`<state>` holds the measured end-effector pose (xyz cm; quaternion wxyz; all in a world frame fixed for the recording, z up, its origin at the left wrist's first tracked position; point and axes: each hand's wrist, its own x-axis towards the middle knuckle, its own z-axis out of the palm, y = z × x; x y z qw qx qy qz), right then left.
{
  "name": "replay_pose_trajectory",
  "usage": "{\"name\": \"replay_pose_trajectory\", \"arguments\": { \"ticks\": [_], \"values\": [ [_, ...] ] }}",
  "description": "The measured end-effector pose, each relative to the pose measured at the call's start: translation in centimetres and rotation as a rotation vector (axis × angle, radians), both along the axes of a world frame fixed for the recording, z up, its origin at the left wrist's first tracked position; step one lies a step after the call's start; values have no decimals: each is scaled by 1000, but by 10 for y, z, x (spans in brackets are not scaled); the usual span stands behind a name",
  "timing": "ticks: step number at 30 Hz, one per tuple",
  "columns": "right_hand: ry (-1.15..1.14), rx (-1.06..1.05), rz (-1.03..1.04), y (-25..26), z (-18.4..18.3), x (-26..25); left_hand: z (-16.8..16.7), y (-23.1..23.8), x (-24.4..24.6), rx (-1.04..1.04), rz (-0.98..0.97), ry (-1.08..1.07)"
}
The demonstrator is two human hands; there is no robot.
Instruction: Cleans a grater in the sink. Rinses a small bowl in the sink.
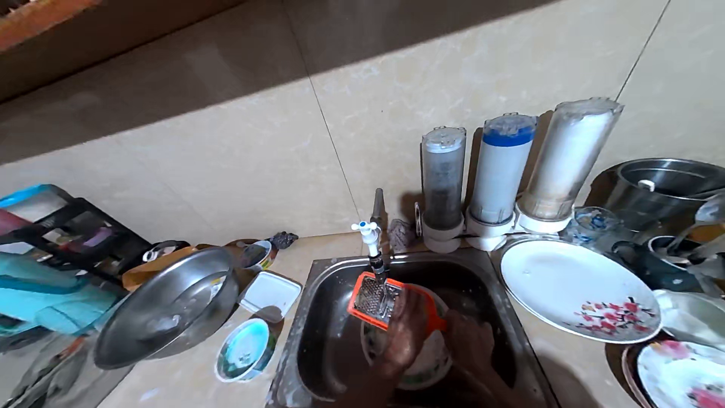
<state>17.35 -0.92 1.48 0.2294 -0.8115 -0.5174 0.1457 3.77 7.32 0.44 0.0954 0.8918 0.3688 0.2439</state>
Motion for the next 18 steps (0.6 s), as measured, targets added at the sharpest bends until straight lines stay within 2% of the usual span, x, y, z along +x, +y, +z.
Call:
{"name": "replay_pose_trajectory", "arguments": {
  "ticks": [1,4,6,7,9,11,12,14,18],
  "values": [
    [-12,19,-4,-2,-1,2,-1,5,-6,-38,46,12],
    [-4,-9,8,-3,4,1,20,41,-36,-170,451,9],
    [51,-59,32,0,9,-5,31,42,-38,-160,536,8],
    [75,-62,30,3,9,-6,30,30,-32,-144,475,16],
    [105,-55,18,5,6,-7,22,-7,-13,-162,227,45],
    [106,-76,10,5,-4,-8,-4,-22,-7,24,-7,9],
    [125,-92,14,5,-8,-9,-14,-18,-10,92,-23,-18],
    [162,-105,31,6,-12,-12,-7,-1,-25,46,145,-18],
    [174,-53,80,2,-12,-25,41,26,-63,-178,564,119]
  ]
}}
